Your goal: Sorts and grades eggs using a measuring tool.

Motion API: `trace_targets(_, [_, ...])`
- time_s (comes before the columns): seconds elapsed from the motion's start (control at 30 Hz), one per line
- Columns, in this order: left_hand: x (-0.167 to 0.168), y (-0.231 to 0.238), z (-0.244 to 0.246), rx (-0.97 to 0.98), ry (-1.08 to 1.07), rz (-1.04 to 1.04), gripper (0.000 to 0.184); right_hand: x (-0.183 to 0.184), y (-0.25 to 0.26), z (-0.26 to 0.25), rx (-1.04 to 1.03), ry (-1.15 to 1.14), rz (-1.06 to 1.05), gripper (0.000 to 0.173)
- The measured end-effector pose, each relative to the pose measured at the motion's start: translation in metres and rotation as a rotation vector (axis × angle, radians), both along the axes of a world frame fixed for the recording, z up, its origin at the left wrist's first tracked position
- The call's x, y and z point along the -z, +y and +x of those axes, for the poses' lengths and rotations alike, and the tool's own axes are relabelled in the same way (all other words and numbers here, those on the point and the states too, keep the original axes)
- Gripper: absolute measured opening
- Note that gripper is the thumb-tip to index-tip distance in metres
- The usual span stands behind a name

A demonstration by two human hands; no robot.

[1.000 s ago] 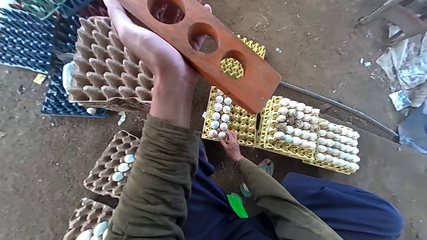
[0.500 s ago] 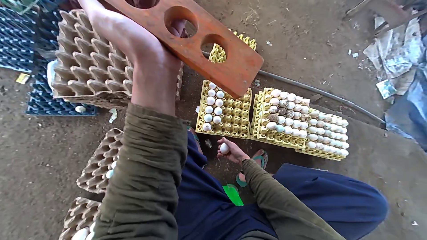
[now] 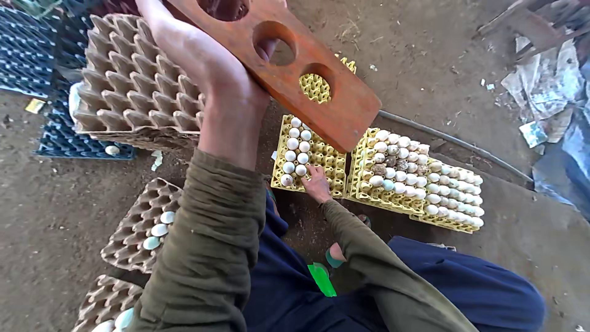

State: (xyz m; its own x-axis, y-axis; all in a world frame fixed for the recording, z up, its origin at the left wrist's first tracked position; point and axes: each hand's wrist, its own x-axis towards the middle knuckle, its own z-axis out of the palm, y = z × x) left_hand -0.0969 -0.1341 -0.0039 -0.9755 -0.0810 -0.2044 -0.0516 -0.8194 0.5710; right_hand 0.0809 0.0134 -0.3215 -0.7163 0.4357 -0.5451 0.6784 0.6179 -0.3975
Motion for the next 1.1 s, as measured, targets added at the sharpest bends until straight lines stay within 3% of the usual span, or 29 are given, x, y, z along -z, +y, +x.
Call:
trace_targets(0.17, [-0.001, -0.001, -0.002, 0.025, -0.033, 0.037, 0.077, 0.016, -0.005, -0.025, -0.250, -0.101, 0.174, 0.053])
trace_targets(0.27, [-0.002, -0.003, -0.002, 0.054, -0.038, 0.073, 0.077, 0.019, 0.002, -0.027, -0.258, -0.064, 0.170, 0.050])
trace_targets(0.33, [-0.002, -0.004, -0.003, 0.035, -0.055, 0.073, 0.077, 0.012, 0.014, -0.021, -0.089, 0.043, -0.003, 0.055])
trace_targets(0.4, [-0.002, -0.005, -0.006, 0.026, -0.049, 0.062, 0.079, 0.003, 0.024, -0.013, 0.210, 0.186, -0.272, 0.058])
trace_targets(0.5, [-0.001, -0.004, -0.006, 0.016, -0.027, 0.026, 0.069, 0.000, 0.041, 0.005, 0.660, 0.354, -0.755, 0.044])
trace_targets(0.57, [-0.001, -0.001, -0.007, 0.015, -0.021, 0.026, 0.070, 0.000, 0.054, 0.008, 0.828, 0.404, -0.986, 0.036])
trace_targets(0.63, [-0.001, 0.001, -0.005, 0.025, -0.016, 0.033, 0.077, 0.002, 0.060, 0.003, 0.896, 0.413, -1.036, 0.034])
trace_targets(0.73, [-0.003, 0.004, 0.005, 0.053, -0.027, 0.077, 0.079, 0.004, 0.057, -0.014, 0.746, 0.324, -0.841, 0.042])
trace_targets(0.83, [-0.004, 0.005, 0.007, 0.068, -0.036, 0.108, 0.079, -0.001, 0.052, -0.036, 0.285, 0.150, -0.380, 0.038])
trace_targets(0.93, [-0.004, 0.004, 0.006, 0.065, -0.054, 0.107, 0.079, 0.002, 0.043, -0.056, -0.030, -0.018, -0.005, 0.060])
trace_targets(1.1, [-0.004, 0.007, 0.005, 0.064, -0.058, 0.101, 0.079, 0.017, 0.030, -0.070, -0.246, -0.100, 0.244, 0.055])
